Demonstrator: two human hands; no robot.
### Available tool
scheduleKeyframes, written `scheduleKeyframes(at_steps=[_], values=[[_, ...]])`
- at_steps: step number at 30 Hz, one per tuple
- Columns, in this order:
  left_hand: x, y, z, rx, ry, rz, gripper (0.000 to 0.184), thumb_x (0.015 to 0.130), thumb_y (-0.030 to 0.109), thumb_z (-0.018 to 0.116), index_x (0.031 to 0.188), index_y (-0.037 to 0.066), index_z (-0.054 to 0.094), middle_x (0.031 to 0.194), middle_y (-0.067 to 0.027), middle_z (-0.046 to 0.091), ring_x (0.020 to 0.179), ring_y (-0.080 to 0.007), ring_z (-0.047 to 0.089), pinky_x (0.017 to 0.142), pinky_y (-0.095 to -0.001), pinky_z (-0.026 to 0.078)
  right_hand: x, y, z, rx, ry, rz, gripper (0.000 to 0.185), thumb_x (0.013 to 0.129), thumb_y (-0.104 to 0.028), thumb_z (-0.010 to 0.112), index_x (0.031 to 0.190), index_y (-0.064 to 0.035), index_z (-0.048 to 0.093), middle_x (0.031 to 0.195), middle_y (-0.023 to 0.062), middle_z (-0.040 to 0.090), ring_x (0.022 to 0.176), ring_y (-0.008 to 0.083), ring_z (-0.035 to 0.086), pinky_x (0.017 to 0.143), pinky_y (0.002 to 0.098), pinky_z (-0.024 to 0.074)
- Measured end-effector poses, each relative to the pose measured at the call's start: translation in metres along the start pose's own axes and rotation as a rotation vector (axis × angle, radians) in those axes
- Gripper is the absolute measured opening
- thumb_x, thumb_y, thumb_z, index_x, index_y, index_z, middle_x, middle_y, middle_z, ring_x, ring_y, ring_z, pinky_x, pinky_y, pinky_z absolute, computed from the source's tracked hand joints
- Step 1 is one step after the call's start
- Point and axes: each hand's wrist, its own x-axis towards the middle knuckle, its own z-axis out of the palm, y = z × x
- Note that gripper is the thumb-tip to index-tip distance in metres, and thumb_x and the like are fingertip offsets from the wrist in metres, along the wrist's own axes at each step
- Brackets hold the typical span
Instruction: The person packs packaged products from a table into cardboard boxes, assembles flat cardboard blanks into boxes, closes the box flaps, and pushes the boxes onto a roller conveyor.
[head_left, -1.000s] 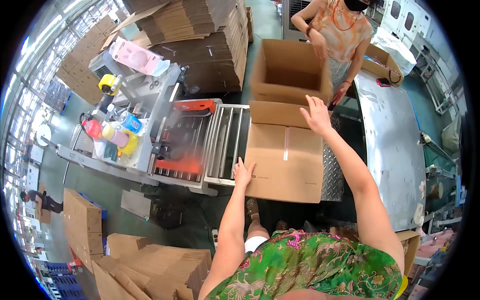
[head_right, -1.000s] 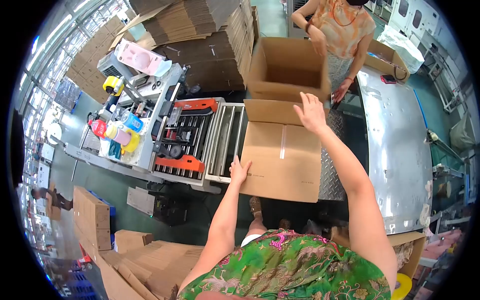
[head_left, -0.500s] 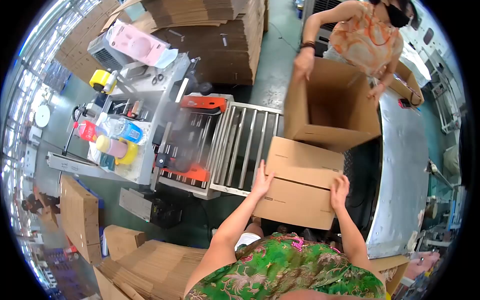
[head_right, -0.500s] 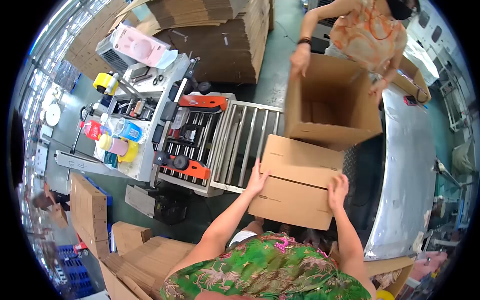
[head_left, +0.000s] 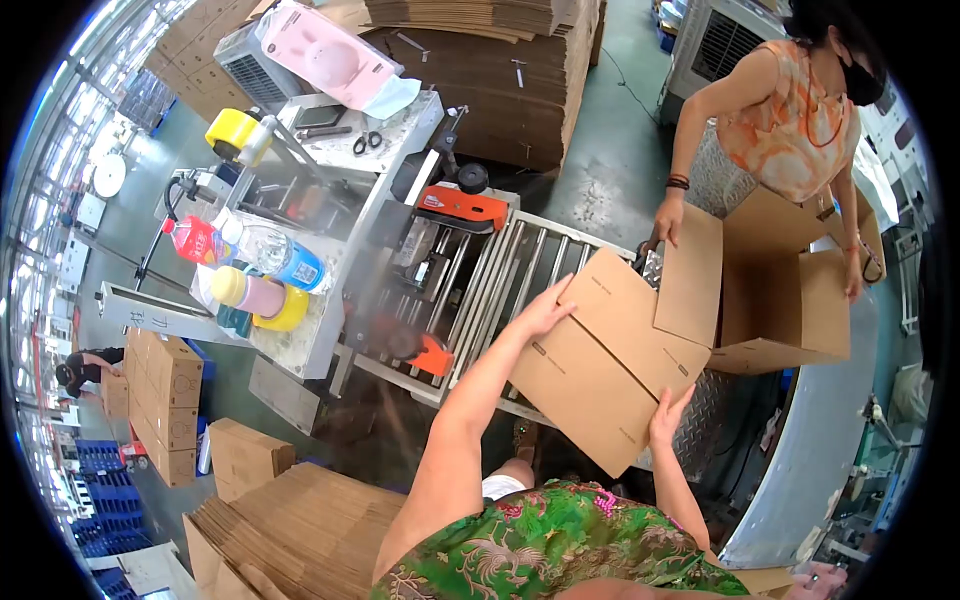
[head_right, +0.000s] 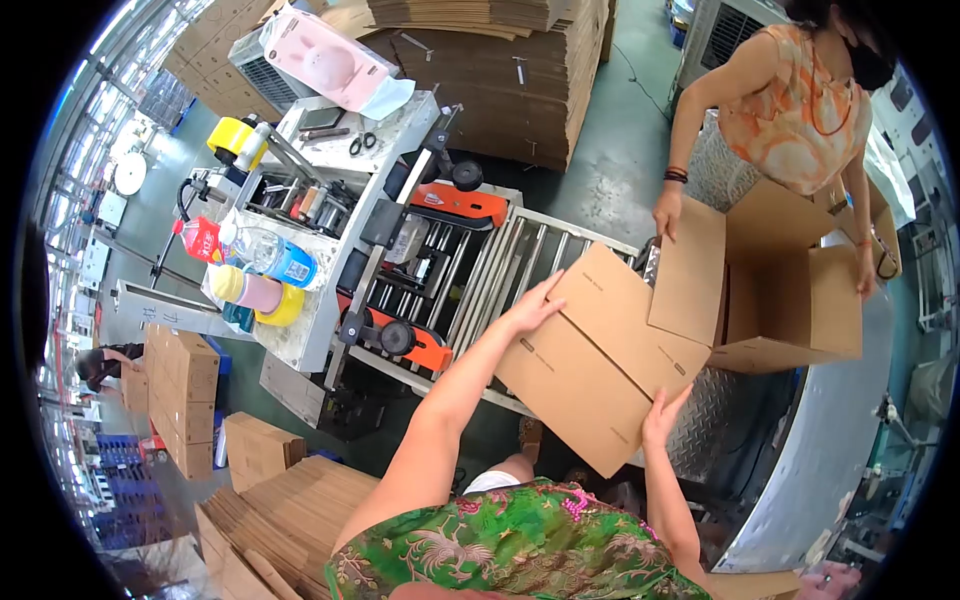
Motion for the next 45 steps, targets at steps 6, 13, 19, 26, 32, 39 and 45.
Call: scheduleKeyframes(at_steps=[6, 13, 19, 26, 32, 39, 45], values=[[0.009, 0.022, -0.051, 1.056, 0.287, -0.027, 0.067, 0.097, 0.038, 0.046, 0.152, 0.007, 0.024, 0.158, -0.0140, 0.023, 0.148, -0.0288, 0.013, 0.119, -0.0509, 0.012, 0.057, -0.036, 0.071, -0.132, -0.075, -0.172, 0.075, 0.100, -0.029, 0.050, 0.153, -0.0002, 0.006, 0.156, 0.0275, 0.018, 0.144, 0.0390, 0.022, 0.117, 0.0413, 0.0204], [0.010, 0.018, -0.059, 1.122, 0.175, -0.072, 0.073, 0.097, 0.047, 0.037, 0.152, 0.002, 0.021, 0.161, -0.0107, 0.016, 0.150, -0.0250, 0.005, 0.119, -0.0512, 0.003, 0.082, -0.098, 0.164, -0.166, -0.229, -0.324, 0.066, 0.100, -0.024, 0.050, 0.153, -0.0043, 0.017, 0.147, 0.0286, 0.032, 0.133, 0.0423, 0.037, 0.111, 0.0448, 0.0295], [-0.005, 0.011, -0.081, 1.044, 0.255, -0.093, 0.074, 0.096, 0.047, 0.041, 0.152, 0.001, 0.022, 0.160, -0.0113, 0.018, 0.149, -0.0270, 0.009, 0.120, -0.0506, 0.004, 0.058, -0.146, 0.238, -0.160, -0.232, -0.402, 0.064, 0.099, -0.022, 0.049, 0.152, -0.0053, 0.018, 0.143, 0.0298, 0.033, 0.132, 0.0441, 0.035, 0.109, 0.0462, 0.0326], [-0.032, 0.013, -0.072, 1.005, 0.451, -0.027, 0.076, 0.090, 0.046, 0.055, 0.147, 0.001, 0.033, 0.156, -0.0156, 0.026, 0.147, -0.0320, 0.015, 0.119, -0.0506, 0.009, 0.076, -0.140, 0.299, 0.201, -0.492, -0.203, 0.062, 0.099, -0.016, 0.045, 0.152, -0.0025, 0.015, 0.142, 0.0319, 0.035, 0.126, 0.0448, 0.042, 0.102, 0.0501, 0.0377], [-0.174, 0.040, -0.079, 0.736, 0.914, -0.015, 0.070, 0.081, 0.031, 0.069, 0.139, 0.003, 0.042, 0.148, -0.0198, 0.031, 0.138, -0.0383, 0.027, 0.113, -0.0516, 0.023, 0.101, -0.043, 0.209, 0.586, -0.627, 0.563, 0.025, 0.098, -0.014, 0.049, 0.122, -0.0054, 0.048, 0.078, 0.0161, 0.064, 0.053, 0.0195, 0.057, 0.046, 0.0257, 0.0492], [-0.412, 0.087, -0.094, 1.083, 1.564, -0.383, 0.051, 0.078, 0.018, 0.069, 0.125, 0.005, 0.052, 0.134, -0.0207, 0.041, 0.123, -0.0395, 0.041, 0.101, -0.0496, 0.034, 0.072, 0.085, 0.039, 0.065, -0.939, 0.749, 0.020, 0.095, -0.026, 0.056, 0.104, -0.0075, 0.054, 0.076, 0.0110, 0.062, 0.058, 0.0223, 0.059, 0.047, 0.0300, 0.0506], [-0.644, 0.166, -0.032, 1.438, 1.866, -0.813, 0.043, 0.079, 0.012, 0.065, 0.121, 0.005, 0.055, 0.128, -0.0211, 0.046, 0.117, -0.0397, 0.045, 0.099, -0.0506, 0.037, 0.055, 0.103, 0.018, 0.055, -0.980, 0.671, 0.026, 0.096, -0.026, 0.054, 0.115, -0.0071, 0.053, 0.079, 0.0118, 0.064, 0.057, 0.0209, 0.059, 0.050, 0.0308, 0.0511]])
